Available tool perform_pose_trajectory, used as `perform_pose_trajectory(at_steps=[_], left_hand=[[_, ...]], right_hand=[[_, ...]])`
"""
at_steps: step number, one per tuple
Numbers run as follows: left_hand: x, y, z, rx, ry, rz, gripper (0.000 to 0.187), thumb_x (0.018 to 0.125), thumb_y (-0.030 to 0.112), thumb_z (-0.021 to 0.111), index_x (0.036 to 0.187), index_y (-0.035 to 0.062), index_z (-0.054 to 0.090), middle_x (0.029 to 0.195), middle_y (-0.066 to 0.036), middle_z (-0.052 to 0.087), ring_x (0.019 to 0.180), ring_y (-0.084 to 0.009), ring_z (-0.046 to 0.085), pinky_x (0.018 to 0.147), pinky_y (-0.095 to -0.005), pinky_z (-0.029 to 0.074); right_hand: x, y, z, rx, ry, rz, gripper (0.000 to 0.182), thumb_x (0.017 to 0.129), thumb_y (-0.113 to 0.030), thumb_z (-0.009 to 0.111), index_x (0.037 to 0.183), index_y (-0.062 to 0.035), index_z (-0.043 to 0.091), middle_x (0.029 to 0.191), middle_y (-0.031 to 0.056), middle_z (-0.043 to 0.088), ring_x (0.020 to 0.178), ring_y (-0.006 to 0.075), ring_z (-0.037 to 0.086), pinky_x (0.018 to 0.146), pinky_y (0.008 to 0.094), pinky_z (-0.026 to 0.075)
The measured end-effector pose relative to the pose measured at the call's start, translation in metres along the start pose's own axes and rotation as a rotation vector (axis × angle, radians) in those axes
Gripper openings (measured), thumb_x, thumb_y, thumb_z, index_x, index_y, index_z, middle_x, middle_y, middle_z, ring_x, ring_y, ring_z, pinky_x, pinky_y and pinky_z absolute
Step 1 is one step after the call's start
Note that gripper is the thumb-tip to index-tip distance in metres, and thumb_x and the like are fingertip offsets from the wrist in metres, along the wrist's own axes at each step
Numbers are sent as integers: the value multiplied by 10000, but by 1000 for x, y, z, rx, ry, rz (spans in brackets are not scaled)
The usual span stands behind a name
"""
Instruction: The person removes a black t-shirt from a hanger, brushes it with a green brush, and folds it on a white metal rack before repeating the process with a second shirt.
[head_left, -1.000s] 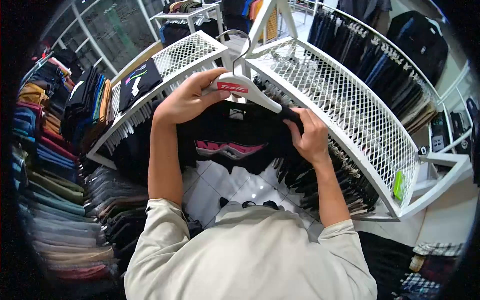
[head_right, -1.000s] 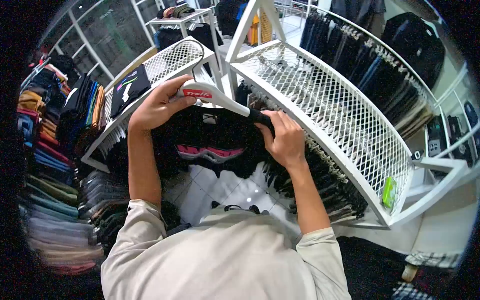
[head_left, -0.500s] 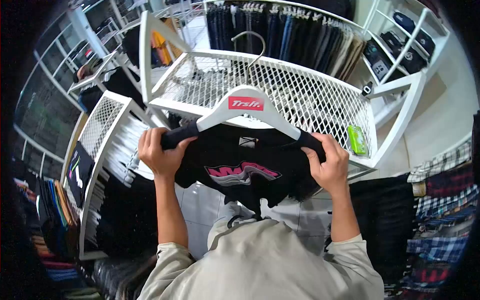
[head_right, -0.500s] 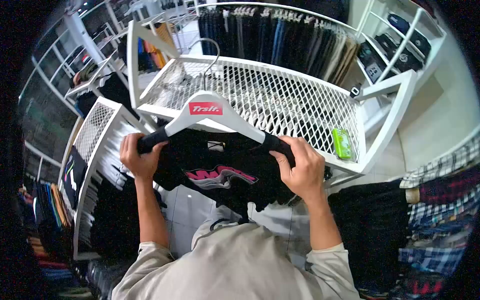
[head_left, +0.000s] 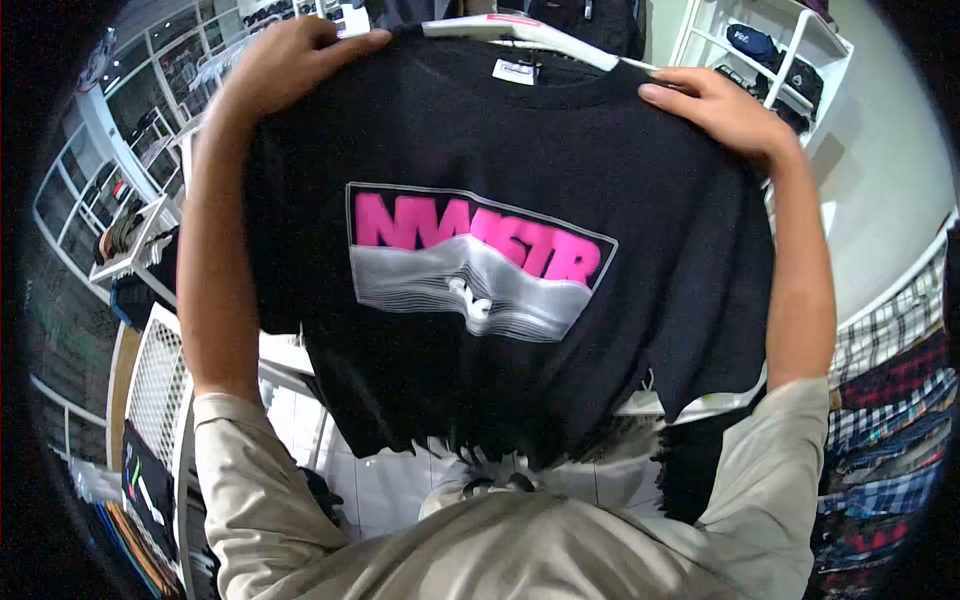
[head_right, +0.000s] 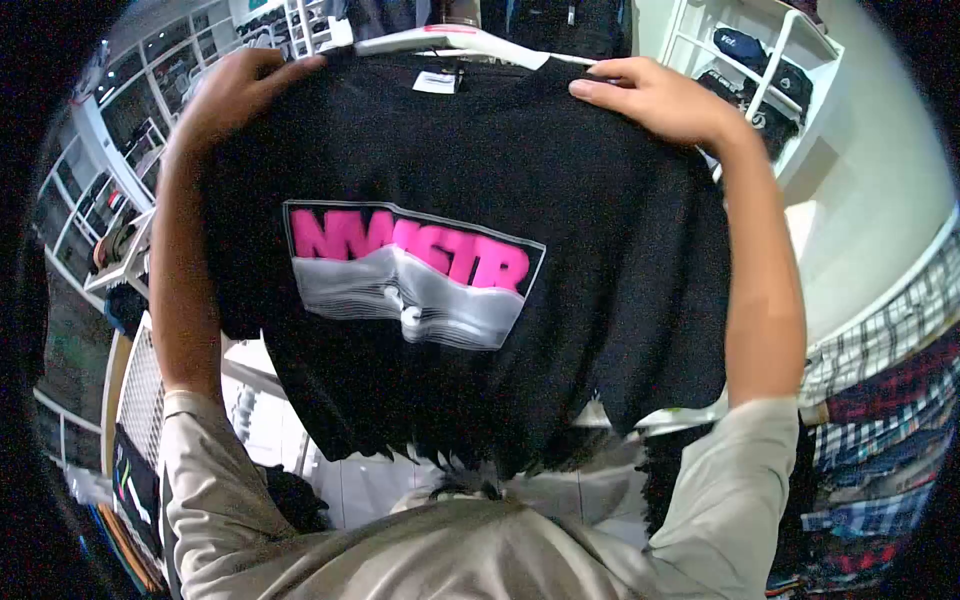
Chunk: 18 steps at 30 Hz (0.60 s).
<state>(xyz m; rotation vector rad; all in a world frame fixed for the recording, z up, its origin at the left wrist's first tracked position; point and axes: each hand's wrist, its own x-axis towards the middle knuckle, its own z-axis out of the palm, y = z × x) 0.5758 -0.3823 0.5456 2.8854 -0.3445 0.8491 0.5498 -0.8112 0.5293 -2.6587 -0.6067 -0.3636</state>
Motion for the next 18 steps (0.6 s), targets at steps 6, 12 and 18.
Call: perform_pose_trajectory(at_steps=[6,12,18], left_hand=[[45,-29,212,-76,-97,-29,830,867,804,492,880,10,733,835,-256,716,833,-395,719,746,-479,561],[9,-32,339,-192,-166,-123,808,831,794,549,861,8,732,765,-248,702,789,-409,712,695,-485,548],[6,-38,360,-238,-237,-144,847,823,789,570,995,-23,739,786,-242,712,795,-398,717,708,-476,553]], right_hand=[[116,133,147,5,-228,114,632,915,-537,664,1200,28,677,1110,188,720,1016,261,673,931,370,513],[148,163,271,251,-392,338,715,879,-626,676,1163,31,697,1061,181,721,975,236,672,873,350,510],[233,154,342,511,87,447,854,898,-438,728,1487,63,368,1155,225,713,1096,304,687,973,353,501]])
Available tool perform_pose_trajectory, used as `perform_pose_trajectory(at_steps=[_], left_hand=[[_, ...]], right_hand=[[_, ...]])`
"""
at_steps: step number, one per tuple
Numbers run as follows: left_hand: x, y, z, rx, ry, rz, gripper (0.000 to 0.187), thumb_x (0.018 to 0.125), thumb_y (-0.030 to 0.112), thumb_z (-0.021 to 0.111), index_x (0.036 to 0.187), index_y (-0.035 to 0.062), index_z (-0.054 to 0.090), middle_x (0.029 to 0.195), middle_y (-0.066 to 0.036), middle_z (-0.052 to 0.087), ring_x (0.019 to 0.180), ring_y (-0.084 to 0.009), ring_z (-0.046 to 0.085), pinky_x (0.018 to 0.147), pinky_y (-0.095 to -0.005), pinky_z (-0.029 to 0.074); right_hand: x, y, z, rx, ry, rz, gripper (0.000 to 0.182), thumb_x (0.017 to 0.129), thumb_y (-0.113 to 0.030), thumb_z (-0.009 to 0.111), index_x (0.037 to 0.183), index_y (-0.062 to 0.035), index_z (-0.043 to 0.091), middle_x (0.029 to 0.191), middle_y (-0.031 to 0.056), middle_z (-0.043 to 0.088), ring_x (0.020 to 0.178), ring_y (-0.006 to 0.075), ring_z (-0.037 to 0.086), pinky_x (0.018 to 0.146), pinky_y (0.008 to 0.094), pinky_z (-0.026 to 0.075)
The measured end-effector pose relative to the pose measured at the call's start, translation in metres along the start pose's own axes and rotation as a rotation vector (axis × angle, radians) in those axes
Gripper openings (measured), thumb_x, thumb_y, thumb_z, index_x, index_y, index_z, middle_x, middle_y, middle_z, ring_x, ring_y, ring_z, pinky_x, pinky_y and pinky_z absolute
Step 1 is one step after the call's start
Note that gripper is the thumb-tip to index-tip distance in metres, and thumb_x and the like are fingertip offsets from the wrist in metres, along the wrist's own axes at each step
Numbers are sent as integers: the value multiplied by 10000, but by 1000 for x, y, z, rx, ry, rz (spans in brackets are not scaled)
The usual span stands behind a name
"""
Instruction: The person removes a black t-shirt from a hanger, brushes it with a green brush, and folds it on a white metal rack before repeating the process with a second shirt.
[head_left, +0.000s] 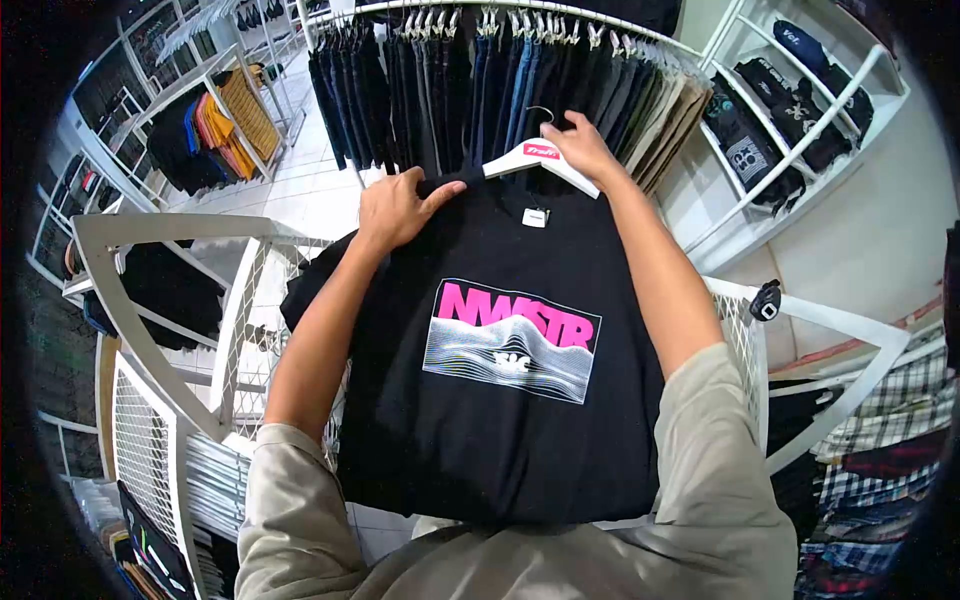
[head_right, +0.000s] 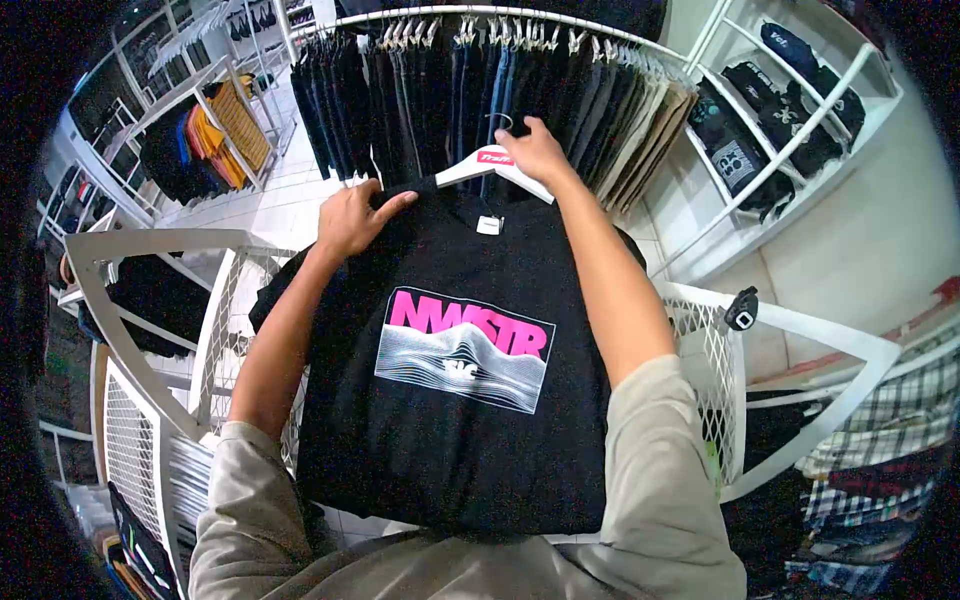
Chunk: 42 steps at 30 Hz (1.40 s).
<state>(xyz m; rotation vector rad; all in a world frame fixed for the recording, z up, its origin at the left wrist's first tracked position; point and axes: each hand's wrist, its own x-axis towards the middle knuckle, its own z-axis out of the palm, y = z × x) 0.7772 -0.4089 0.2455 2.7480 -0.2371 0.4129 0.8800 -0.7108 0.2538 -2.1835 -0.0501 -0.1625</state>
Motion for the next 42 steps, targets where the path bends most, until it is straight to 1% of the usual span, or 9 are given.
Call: perform_pose_trajectory(at_steps=[6,10,15,21,27,28,31,36,42], left_hand=[[-3,2,-10,-30,-53,-72,855,832,779,575,1069,-28,727,860,-265,719,859,-391,721,760,-462,558],[13,-26,14,-312,-144,-99,705,916,654,570,1051,-20,727,910,-235,726,931,-365,714,814,-437,538],[30,-31,10,-553,-272,-103,426,944,426,658,987,7,718,865,-162,715,869,-281,694,785,-364,504],[36,-32,30,-488,-179,-82,404,942,422,653,996,28,720,890,-164,723,872,-307,698,796,-383,510],[31,-26,22,-501,-73,-130,384,939,391,651,985,14,705,892,-169,720,876,-325,697,797,-398,507],[31,-27,23,-500,-76,-131,384,939,391,651,985,14,705,892,-169,720,876,-325,697,797,-398,507],[31,-30,27,-544,-29,-102,368,937,370,657,980,7,699,887,-178,717,874,-313,698,794,-398,504],[31,-33,31,-532,-12,-100,363,936,368,660,997,14,708,917,-193,722,898,-326,701,808,-398,506],[28,-24,29,-488,16,-94,366,944,379,643,1030,30,717,995,-209,728,983,-389,693,856,-420,510]], right_hand=[[17,-22,25,121,48,63,660,909,-232,712,1461,19,450,1077,173,748,1080,254,696,965,353,501],[13,-14,28,106,103,108,569,921,-145,677,1440,-2,490,1071,145,756,1061,234,699,961,347,500],[-24,-26,21,234,-142,123,547,906,-56,674,1413,-6,477,1038,152,745,918,189,696,801,329,540],[-63,-27,30,168,-384,122,488,957,-73,646,1385,-21,418,1014,155,732,902,181,684,795,316,533],[-94,-44,19,49,-613,91,464,921,-59,643,1363,-52,498,859,9,637,715,55,511,656,208,412],[-93,-30,28,110,-613,47,487,868,-88,679,1334,-45,543,978,82,634,837,139,568,748,302,471],[-105,-20,36,107,-669,116,418,916,-68,626,1325,-53,541,996,33,654,810,69,561,710,229,462],[-122,-25,45,80,-783,168,309,925,-74,543,1228,-41,597,1158,93,641,1046,165,608,907,286,506],[-132,-32,48,-23,-852,-53,290,946,-124,481,1166,-10,632,1144,102,650,1054,163,591,901,294,492]])
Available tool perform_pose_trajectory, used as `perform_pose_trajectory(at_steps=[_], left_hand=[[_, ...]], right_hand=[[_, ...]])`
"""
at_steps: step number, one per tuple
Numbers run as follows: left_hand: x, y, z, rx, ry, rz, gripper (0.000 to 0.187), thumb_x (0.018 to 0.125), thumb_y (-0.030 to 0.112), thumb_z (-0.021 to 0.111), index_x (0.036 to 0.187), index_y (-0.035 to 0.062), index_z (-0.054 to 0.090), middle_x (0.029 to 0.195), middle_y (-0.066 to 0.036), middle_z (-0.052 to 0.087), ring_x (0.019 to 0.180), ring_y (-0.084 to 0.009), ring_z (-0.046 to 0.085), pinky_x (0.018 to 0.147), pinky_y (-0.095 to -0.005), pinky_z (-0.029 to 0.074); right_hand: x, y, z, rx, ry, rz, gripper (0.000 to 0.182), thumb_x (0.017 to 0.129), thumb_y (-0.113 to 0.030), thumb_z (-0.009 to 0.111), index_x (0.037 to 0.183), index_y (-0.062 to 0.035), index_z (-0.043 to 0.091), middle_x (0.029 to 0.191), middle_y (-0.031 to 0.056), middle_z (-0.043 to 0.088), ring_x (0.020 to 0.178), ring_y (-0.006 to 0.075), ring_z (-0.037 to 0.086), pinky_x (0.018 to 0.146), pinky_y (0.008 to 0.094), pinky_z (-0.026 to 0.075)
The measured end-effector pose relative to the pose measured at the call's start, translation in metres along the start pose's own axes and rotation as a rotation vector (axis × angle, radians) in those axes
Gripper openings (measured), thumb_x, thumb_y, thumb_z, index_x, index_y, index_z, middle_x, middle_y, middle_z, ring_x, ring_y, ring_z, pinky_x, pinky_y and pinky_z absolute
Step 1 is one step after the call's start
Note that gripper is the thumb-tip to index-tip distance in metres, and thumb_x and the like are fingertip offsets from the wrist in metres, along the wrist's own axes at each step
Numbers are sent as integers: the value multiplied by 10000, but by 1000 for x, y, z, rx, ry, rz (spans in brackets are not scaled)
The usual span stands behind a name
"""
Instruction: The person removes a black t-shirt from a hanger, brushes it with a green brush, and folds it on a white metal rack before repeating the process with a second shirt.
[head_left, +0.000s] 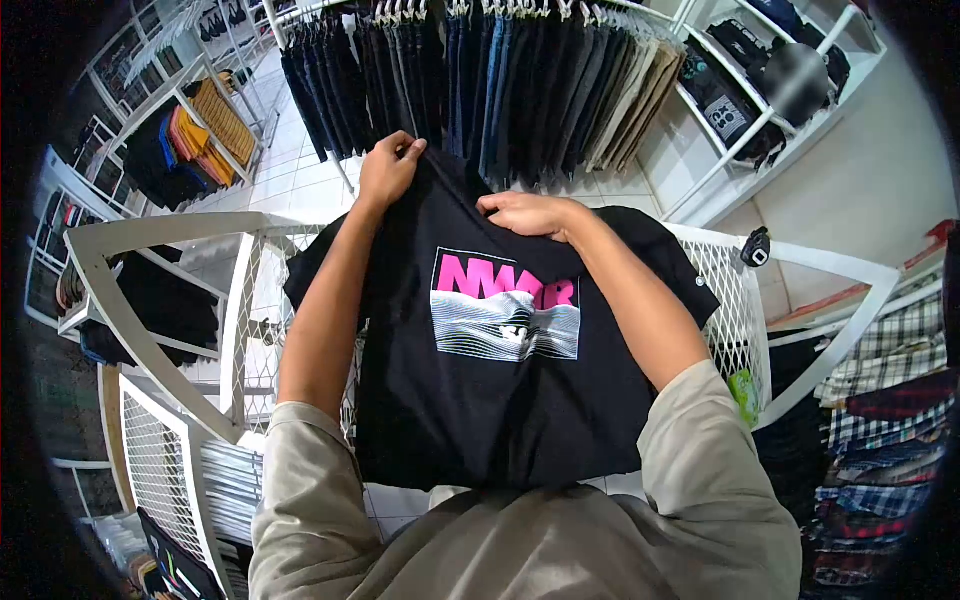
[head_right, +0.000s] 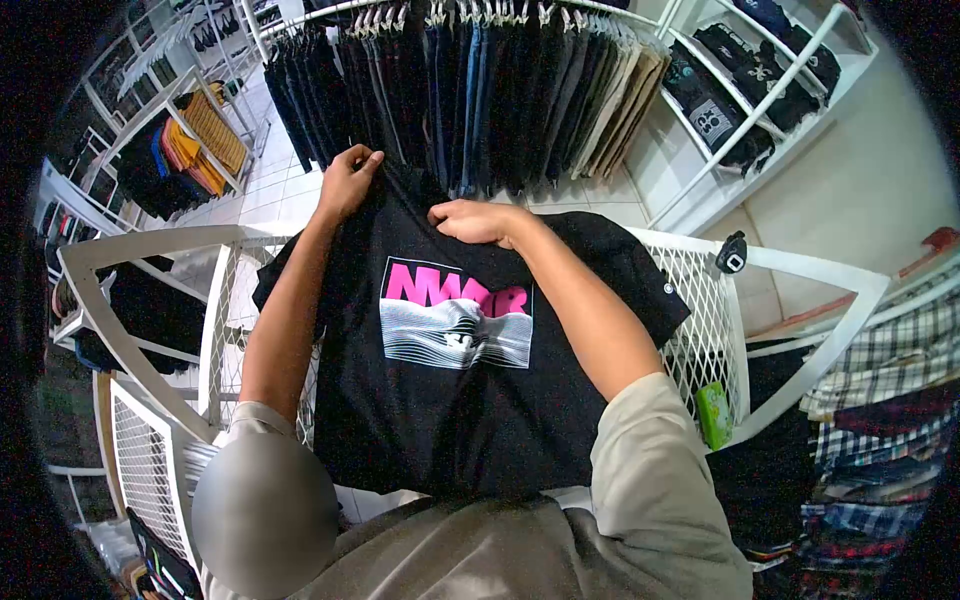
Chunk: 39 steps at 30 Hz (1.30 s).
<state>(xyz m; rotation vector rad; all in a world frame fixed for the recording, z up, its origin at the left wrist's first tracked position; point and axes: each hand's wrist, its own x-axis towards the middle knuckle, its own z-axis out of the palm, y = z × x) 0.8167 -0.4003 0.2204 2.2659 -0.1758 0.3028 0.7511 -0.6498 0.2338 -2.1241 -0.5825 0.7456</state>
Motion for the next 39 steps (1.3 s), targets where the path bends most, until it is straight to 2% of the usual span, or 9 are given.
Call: perform_pose_trajectory(at_steps=[4,6,10,14,16,18,25,32,39], left_hand=[[-1,-3,2,42,36,21,372,944,390,642,1037,38,720,1013,-206,729,1002,-398,688,863,-432,512],[0,-5,1,51,85,23,382,960,396,650,1000,17,691,898,-172,709,876,-295,693,794,-387,503],[-7,-5,-1,148,115,9,382,962,397,644,1013,23,702,922,-192,720,893,-351,697,800,-400,513],[-23,-7,-8,131,116,-7,345,939,377,657,1014,46,719,1003,-200,724,977,-411,675,836,-468,513],[-39,-6,-16,239,243,245,279,921,324,691,1006,58,704,933,-185,690,919,-398,651,792,-469,509],[-64,12,-27,277,255,326,270,911,308,707,1014,59,694,908,-175,668,895,-385,639,776,-467,506],[-258,112,-59,224,-324,261,494,891,482,713,1019,6,677,890,-203,665,827,-358,677,728,-456,535],[-329,119,-31,246,-112,138,427,791,361,801,1022,46,629,846,-141,651,786,-339,678,692,-431,553],[-340,114,-47,230,-125,52,376,796,338,801,940,49,608,824,-107,648,775,-299,667,666,-418,539]], right_hand=[[-2,-2,5,154,-11,116,267,940,-147,494,1114,-10,644,1057,68,653,1009,129,591,876,287,486],[-7,-8,1,272,28,209,260,939,-155,495,1075,-8,660,1004,51,665,981,119,596,873,280,483],[-11,10,-19,-2,231,-50,325,927,-271,558,968,12,715,813,94,689,807,191,647,768,360,515],[-69,17,-27,-290,779,28,426,916,-420,617,1129,-72,740,1084,195,718,1100,343,667,950,397,514],[-101,50,-31,-529,904,212,448,907,-468,644,1116,-86,749,1153,197,702,1131,345,653,977,408,502],[-140,44,-32,-548,759,493,465,890,-496,676,1115,-97,756,1156,199,700,1132,356,648,980,418,499],[-172,78,-22,-460,795,263,270,876,-254,747,982,-6,728,892,183,736,873,370,708,814,453,545],[-157,85,-22,-714,929,209,237,998,-250,568,1011,-15,602,883,244,701,912,446,671,806,538,516],[-159,76,-32,-749,1002,149,287,978,-333,606,988,-47,589,890,238,683,894,412,673,769,509,517]])
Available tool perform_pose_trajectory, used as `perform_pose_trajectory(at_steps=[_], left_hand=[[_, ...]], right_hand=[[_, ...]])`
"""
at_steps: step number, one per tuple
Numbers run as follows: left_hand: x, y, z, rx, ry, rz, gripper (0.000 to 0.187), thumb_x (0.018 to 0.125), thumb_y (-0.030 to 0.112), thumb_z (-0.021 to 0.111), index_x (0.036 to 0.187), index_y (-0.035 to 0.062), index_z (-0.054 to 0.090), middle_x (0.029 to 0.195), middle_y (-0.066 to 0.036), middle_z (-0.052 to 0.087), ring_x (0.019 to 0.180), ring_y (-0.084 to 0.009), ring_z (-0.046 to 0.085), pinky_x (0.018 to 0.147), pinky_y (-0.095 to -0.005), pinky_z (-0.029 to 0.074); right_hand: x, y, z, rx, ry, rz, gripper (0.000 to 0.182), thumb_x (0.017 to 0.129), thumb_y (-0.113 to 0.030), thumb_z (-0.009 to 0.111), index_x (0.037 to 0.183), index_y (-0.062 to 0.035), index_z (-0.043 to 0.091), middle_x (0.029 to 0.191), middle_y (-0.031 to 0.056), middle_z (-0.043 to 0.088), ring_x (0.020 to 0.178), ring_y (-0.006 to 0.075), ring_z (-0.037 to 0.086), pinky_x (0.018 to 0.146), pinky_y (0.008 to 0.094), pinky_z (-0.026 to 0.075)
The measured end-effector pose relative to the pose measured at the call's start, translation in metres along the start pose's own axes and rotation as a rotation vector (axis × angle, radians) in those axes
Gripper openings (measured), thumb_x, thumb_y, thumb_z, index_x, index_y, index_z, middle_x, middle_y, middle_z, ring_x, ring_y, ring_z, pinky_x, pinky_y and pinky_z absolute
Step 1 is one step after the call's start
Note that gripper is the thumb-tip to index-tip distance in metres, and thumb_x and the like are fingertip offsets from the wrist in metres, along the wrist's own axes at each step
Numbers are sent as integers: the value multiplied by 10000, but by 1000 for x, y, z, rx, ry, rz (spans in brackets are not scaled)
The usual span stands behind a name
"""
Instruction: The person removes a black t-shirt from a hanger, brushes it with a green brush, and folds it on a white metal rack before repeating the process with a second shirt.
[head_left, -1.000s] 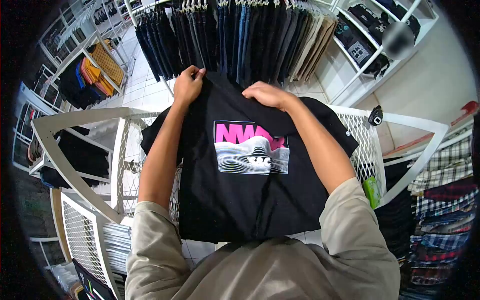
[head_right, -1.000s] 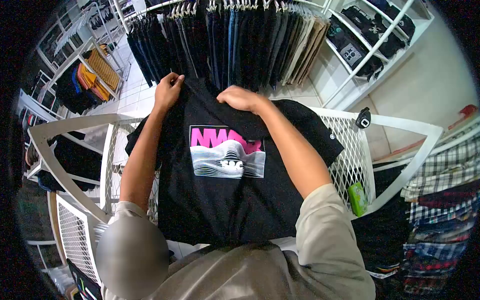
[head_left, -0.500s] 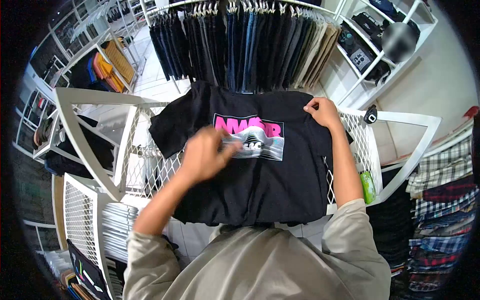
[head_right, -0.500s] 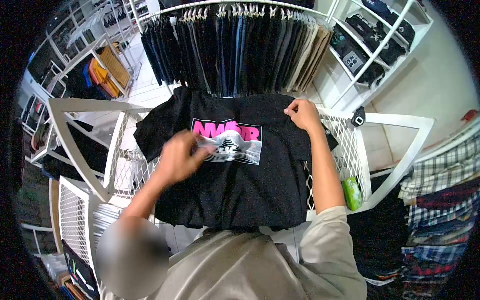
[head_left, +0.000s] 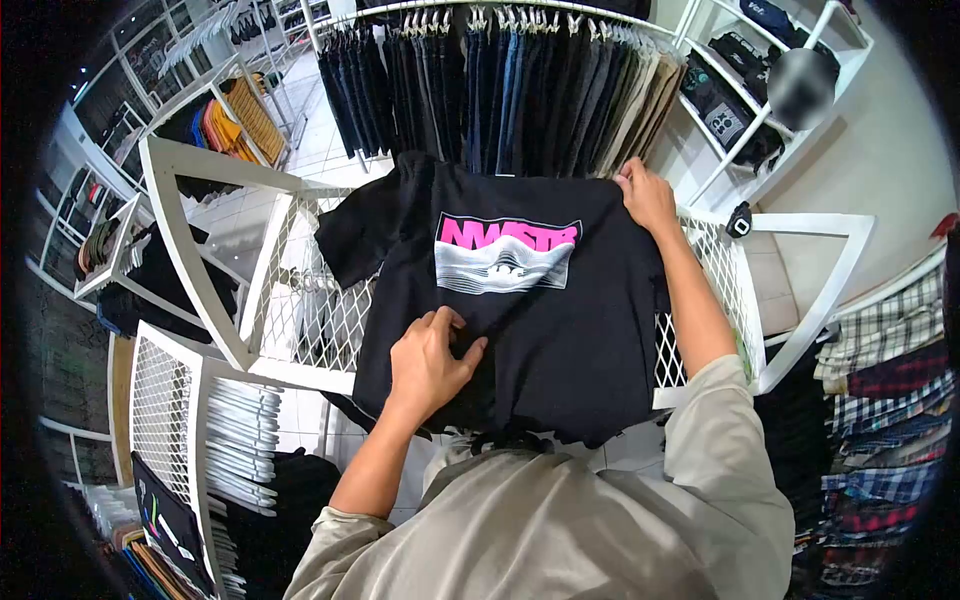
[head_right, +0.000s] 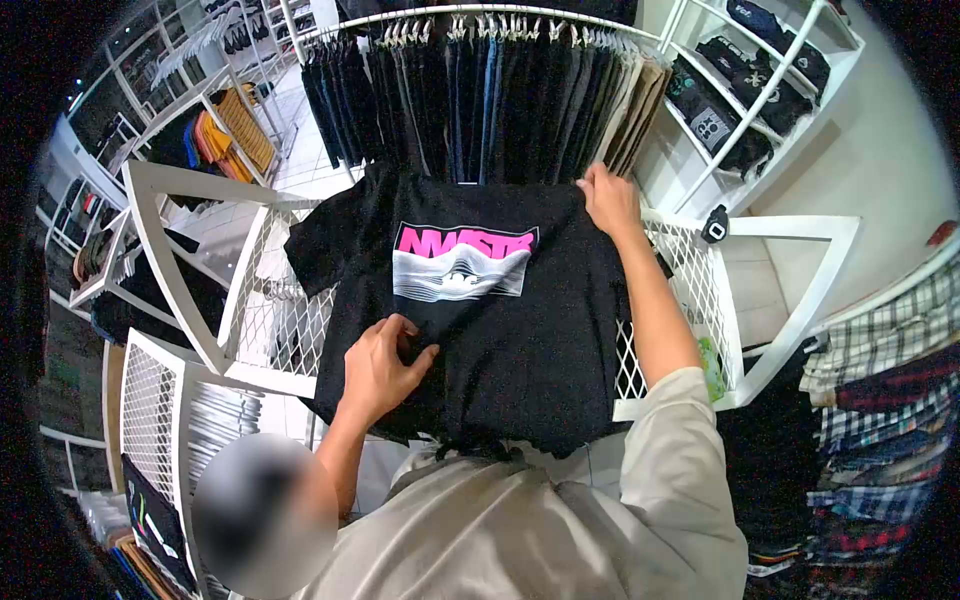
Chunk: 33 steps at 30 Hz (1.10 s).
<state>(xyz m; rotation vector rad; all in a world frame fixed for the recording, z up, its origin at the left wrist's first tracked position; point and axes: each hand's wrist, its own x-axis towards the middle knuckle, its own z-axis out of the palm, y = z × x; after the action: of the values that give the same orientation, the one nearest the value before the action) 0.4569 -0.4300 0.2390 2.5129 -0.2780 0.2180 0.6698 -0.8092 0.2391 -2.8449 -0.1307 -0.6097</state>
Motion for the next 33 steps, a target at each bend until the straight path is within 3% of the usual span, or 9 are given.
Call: perform_pose_trajectory(at_steps=[5,15,21,23,24,27,29,30,33], left_hand=[[-2,4,-1,-24,-31,-53,476,820,466,781,885,27,610,806,-122,632,769,-307,647,677,-422,528],[-8,11,16,97,-36,-78,690,876,679,604,682,20,674,936,-221,616,964,-377,595,858,-483,461],[-7,9,23,99,-42,-147,724,903,710,531,834,16,724,1031,-267,631,1041,-416,589,928,-483,462],[-3,4,27,18,-3,-191,725,920,706,503,930,14,718,1076,-270,637,1092,-426,587,947,-493,456],[-2,3,25,60,-20,-182,708,962,665,460,1018,1,699,1088,-271,649,1110,-412,599,963,-488,452],[-4,-8,9,-88,-101,-117,670,1006,603,422,1038,-12,687,1051,-250,664,1044,-388,629,941,-462,467],[-30,-4,-2,-225,-106,-135,527,1022,478,497,1036,-20,669,1012,-229,672,962,-345,652,898,-425,485],[-52,-2,0,-272,172,-9,421,1004,389,563,1025,-19,664,996,-208,667,932,-325,650,871,-405,491],[-120,2,22,-338,643,43,212,898,177,730,998,11,643,918,-159,639,883,-323,625,810,-409,491]], right_hand=[[-26,-83,4,348,-143,-240,366,950,-422,625,897,-61,654,945,174,677,974,351,650,851,453,501],[-42,-139,27,186,-264,37,591,964,-597,504,1015,-53,730,1125,242,667,1051,408,658,934,479,515],[-39,-152,33,165,-418,134,802,895,-776,429,1165,-92,748,1352,278,581,1369,429,458,1116,774,165],[-33,-145,41,168,-404,66,823,894,-796,411,1024,-70,778,1137,271,691,1139,424,632,1036,510,451],[-33,-150,37,231,-365,48,864,890,-810,395,992,-42,777,1082,259,707,1105,425,648,1025,488,459],[-58,-154,7,276,-437,151,779,878,-795,460,1189,-132,727,1313,172,649,1271,376,564,1078,635,338],[-90,-154,-11,294,-348,77,725,870,-727,554,1274,-136,663,1413,152,573,1350,393,494,1127,753,125],[-114,-153,-20,374,-241,23,582,861,-582,679,1217,-121,664,1349,134,595,1292,379,539,1115,755,162],[-205,-175,-56,585,154,-74,234,896,-229,719,1054,-62,676,1027,130,671,894,277,689,796,394,532]])
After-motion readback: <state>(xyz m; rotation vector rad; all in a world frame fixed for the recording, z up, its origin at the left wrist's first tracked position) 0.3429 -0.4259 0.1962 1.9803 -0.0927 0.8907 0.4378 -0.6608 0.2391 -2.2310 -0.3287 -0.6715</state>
